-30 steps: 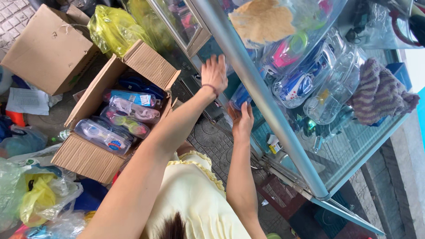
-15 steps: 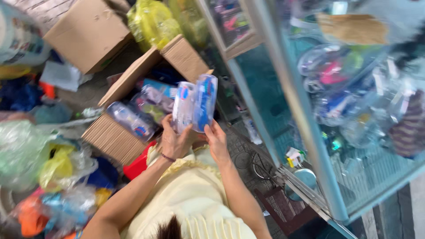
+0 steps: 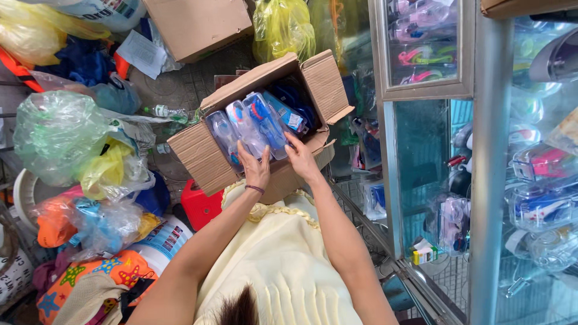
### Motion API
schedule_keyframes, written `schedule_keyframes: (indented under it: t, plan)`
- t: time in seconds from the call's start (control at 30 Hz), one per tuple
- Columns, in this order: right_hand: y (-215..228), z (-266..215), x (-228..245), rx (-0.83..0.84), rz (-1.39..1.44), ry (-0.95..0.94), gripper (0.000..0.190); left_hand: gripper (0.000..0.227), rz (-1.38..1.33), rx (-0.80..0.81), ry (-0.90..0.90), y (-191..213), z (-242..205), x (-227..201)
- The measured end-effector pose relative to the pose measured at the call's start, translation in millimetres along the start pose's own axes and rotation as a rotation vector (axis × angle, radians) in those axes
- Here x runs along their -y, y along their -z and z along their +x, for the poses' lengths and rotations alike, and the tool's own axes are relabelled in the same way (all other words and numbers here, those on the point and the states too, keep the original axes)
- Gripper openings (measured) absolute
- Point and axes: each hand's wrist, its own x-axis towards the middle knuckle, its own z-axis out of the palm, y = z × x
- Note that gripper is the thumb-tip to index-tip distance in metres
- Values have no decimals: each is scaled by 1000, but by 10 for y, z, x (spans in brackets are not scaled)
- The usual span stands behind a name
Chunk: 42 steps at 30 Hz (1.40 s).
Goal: The person organizes swimming gear by moving goggles and other small items between boxes and a display counter, while also cleaning the glass surface with a cloth.
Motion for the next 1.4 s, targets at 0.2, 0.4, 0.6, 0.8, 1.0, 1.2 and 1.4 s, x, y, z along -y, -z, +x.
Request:
schedule_keyframes:
  t: [0.2, 0.4, 0.6, 0.8, 1.0, 1.2, 1.4]
  plan:
    - [-9, -22, -83, -69, -111, 310, 47, 108, 65, 238, -40, 458, -83, -286]
    - [-189, -79, -137, -211, -237, 552, 50, 87, 385, 318, -372, 705, -24, -729]
    - [459, -83, 134, -491, 194, 281, 35, 78, 608, 483, -453, 406, 138, -646]
    - [2098, 10, 375, -893, 889, 283, 35, 74, 394, 424, -654, 342, 17, -1023]
    - [2938, 767, 558, -1055, 751, 70, 51, 57, 153, 601, -866, -273, -159, -1844]
    - [3132, 1193, 462, -1242, 629, -25, 53, 56, 113, 703, -897, -733, -163, -2456]
    - [3146, 1156, 347, -1384, 609, 75, 56, 59, 74, 705, -930, -1083, -85, -2850]
